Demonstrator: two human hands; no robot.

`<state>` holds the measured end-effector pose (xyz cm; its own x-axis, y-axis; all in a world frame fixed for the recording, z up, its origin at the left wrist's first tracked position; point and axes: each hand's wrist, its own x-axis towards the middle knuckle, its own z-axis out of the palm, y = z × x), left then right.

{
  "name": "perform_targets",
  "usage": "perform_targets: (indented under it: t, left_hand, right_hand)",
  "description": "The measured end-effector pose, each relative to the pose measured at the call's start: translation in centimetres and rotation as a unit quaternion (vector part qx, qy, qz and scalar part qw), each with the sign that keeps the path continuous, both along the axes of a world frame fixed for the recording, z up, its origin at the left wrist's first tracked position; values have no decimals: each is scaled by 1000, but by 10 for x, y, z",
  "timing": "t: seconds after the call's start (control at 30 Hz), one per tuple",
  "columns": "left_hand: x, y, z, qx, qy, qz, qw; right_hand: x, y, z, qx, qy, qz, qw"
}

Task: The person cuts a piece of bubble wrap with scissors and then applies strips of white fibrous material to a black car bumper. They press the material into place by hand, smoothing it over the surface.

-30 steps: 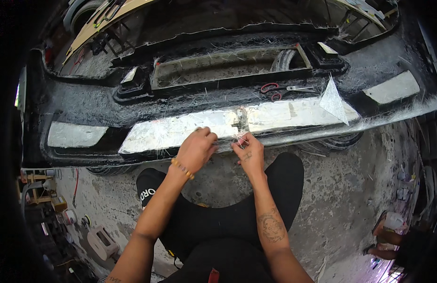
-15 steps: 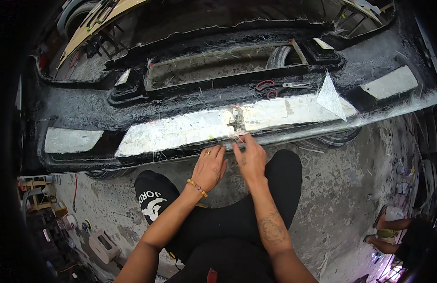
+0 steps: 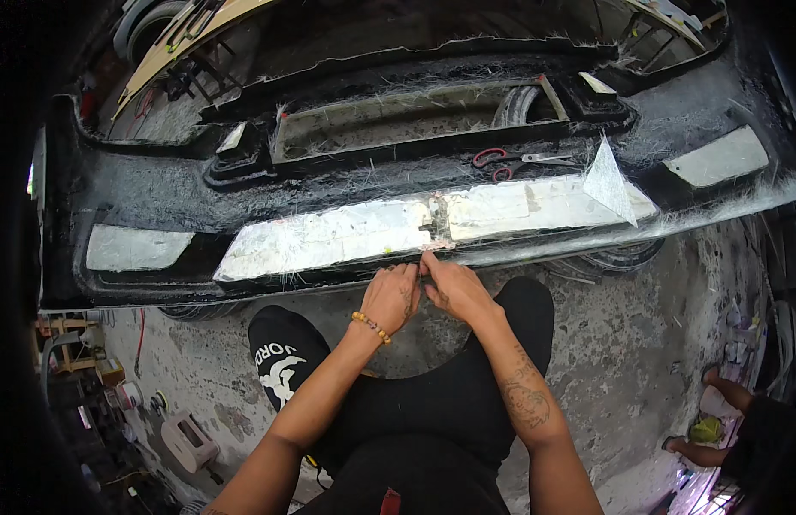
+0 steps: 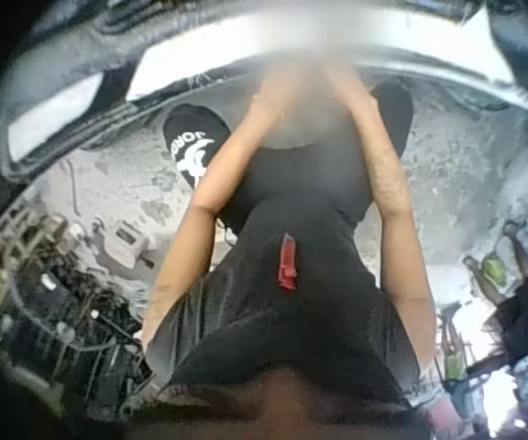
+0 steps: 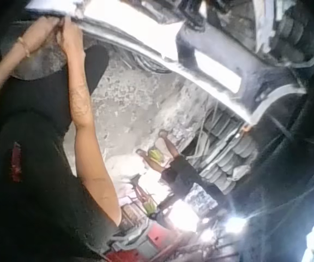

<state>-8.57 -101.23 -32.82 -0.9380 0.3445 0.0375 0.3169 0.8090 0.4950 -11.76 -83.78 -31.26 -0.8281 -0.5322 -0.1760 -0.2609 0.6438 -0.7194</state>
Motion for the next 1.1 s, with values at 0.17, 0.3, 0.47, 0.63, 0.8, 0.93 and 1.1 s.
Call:
perform_targets:
  t: [0.17, 0.3, 0.47, 0.63, 0.8, 0.93, 1.1]
  left_hand:
    - [-6, -5, 4, 3, -45, -14, 999]
    - [-3, -12, 13, 16, -36, -25, 999]
    - [-5, -12, 31, 62, -39, -47, 996]
    - [-15, 13, 19, 26, -114, -59, 991]
    - [-16, 36, 20, 38, -70, -44, 996]
    - [-16, 51, 19, 64, -89, -32, 993]
    - [-14, 54, 27, 66, -27, 6, 997]
  right_hand:
    - [-3, 5, 1, 26, 42, 26, 998]
    - [2, 25, 0, -60, 109, 2, 992]
    - [36, 40, 40, -128, -24, -203, 970]
    - [48, 39, 17, -157, -49, -290, 943]
    - [40, 43, 9, -226, -117, -327, 910]
    - [37, 33, 8, -308, -104, -381, 865]
    - [36, 42, 8, -309, -117, -377, 865]
